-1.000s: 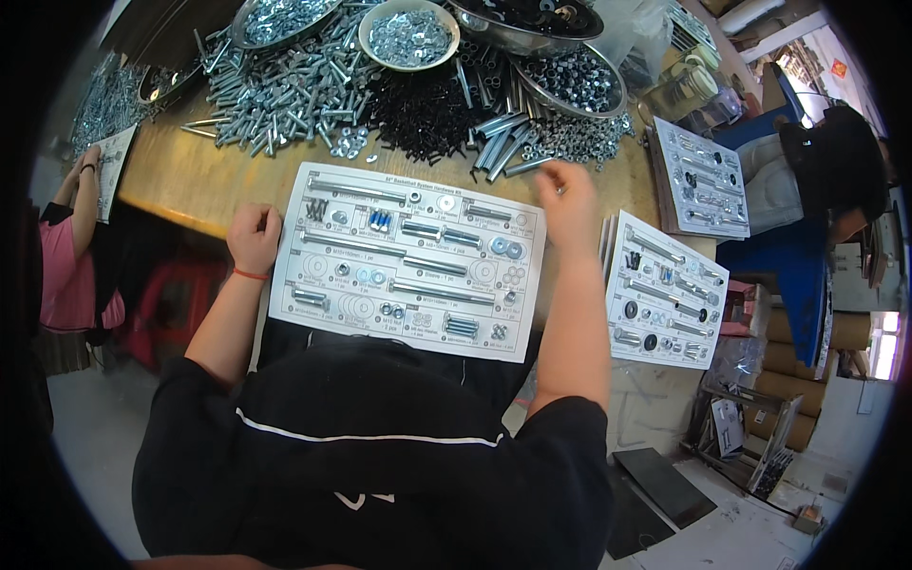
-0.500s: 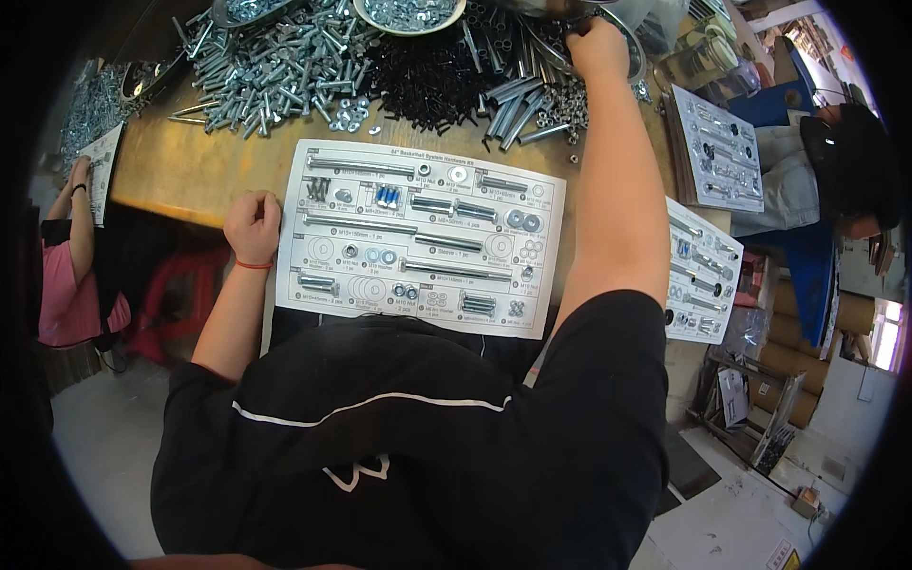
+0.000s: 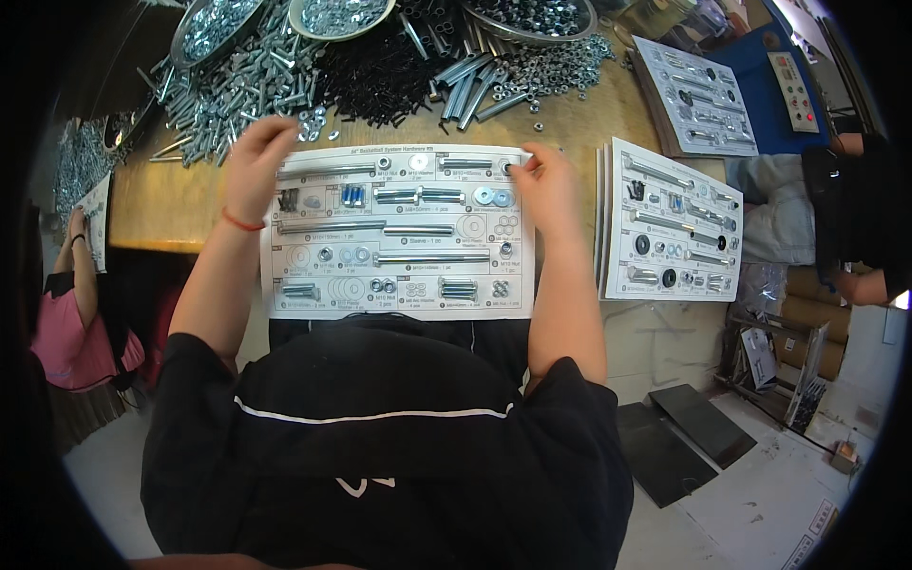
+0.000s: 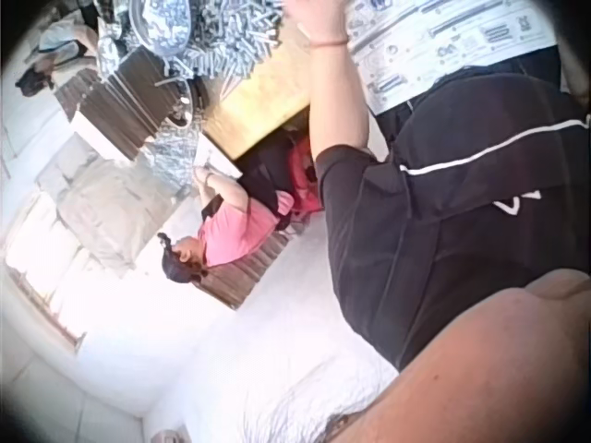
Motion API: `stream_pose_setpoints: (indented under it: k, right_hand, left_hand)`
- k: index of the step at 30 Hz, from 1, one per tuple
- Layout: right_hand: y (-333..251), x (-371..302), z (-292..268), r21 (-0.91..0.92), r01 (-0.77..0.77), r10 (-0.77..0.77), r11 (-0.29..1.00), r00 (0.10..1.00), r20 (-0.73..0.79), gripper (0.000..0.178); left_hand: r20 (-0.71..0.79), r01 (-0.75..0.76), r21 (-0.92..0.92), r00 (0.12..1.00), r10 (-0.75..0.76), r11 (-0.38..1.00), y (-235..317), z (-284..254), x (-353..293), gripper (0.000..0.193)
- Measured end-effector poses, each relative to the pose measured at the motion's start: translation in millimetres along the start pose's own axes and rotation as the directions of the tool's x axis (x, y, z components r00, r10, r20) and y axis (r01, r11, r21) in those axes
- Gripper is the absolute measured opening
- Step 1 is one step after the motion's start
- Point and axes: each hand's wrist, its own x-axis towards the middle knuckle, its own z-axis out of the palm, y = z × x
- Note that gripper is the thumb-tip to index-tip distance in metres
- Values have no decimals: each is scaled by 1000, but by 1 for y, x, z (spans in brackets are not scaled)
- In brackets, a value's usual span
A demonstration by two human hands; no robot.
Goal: The person picks various metal fasteners from piles on a table and places them into designated slots on a printed hardware layout sheet. They repeatedly select bolts, nuts, washers, and black plastic components, then position them on the sheet. Completed sheets are stacked to the side.
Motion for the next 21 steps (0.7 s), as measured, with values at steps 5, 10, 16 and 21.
stream_pose_setpoints:
  k: [5, 10, 16, 21]
  right_hand:
    - [40, 28, -11, -376, -74, -73, 924, 929, -362, 31]
    - [28, 50, -6, -168, -30, -5, 985, 978, -208, 18]
    - [33, 89, -2, -228, -79, -5, 970, 938, -346, 29]
    - [26, 111, 1, -333, -66, -68, 941, 924, -377, 35]
  left_hand:
    - [495, -206, 275, 868, 45, 939, 39, 144, 33, 23]
    - [594, -301, 480, 803, -53, 824, 20, 250, 60, 34]
    - [550, -318, 620, 828, -109, 718, 6, 292, 69, 23]
    - [487, -279, 672, 864, -125, 686, 4, 284, 75, 24]
